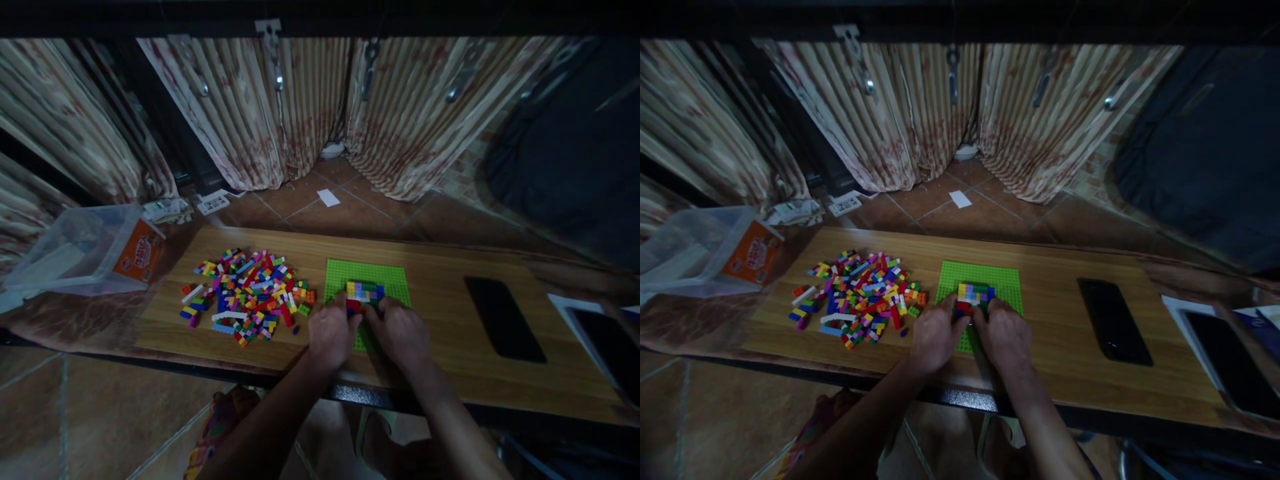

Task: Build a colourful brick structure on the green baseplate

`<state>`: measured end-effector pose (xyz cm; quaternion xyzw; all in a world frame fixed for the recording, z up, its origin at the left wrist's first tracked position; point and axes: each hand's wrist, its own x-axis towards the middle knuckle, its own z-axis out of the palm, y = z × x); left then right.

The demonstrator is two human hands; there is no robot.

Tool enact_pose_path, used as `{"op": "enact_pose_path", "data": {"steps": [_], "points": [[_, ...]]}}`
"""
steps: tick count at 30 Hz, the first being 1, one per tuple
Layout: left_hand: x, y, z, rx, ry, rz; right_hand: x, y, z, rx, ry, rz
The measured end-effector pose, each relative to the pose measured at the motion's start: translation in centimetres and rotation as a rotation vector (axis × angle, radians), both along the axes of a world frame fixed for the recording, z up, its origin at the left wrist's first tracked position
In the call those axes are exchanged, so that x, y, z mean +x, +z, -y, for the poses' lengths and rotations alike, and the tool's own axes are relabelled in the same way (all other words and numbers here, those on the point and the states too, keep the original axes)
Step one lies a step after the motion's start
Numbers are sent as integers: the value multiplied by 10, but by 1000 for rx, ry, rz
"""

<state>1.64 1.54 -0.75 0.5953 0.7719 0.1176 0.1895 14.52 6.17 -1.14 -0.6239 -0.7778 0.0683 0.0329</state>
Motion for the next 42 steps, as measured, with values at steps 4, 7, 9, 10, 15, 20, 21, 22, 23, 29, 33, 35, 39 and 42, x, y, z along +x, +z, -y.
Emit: {"op": "enact_pose_path", "data": {"steps": [4, 7, 9, 10, 15, 20, 21, 22, 23, 29, 33, 35, 39, 42], "points": [[-1, 1, -2, -1, 12, 4, 2, 0, -6, -25, 26, 5], [-1, 2, -3, -26, 10, 16, 8, -3, -10, -50, 45, -56], [-1, 2, -4, -42, 7, 30, 13, -4, -11, -61, 60, -117], [-1, 2, -4, -47, 6, 36, 16, -4, -10, -56, 62, -150], [-6, 3, 0, -11, -21, 85, 20, -2, 5, 31, 42, -266], [-14, 5, 4, -20, -66, 228, 2, -2, 14, 31, 35, -224], [-15, 6, 4, -28, -64, 249, -2, -3, 13, 27, 30, -212], [-16, 6, 4, -34, -64, 265, -4, -3, 13, 28, 25, -203], [-16, 6, 4, -38, -66, 276, -6, -3, 12, 29, 20, -199], [-16, 3, 5, -21, -67, 277, -2, -4, 8, 18, 62, -228], [-16, 2, 7, -2, -85, 260, 4, -9, 6, 3, 79, -318], [-16, 2, 8, 0, -86, 248, 6, -11, 5, -11, 89, -378], [-15, 4, 8, -16, -82, 230, 8, -12, 6, -41, 97, -440], [-13, 6, 10, 1, -86, 193, 8, -11, 6, -30, 94, -446]]}}
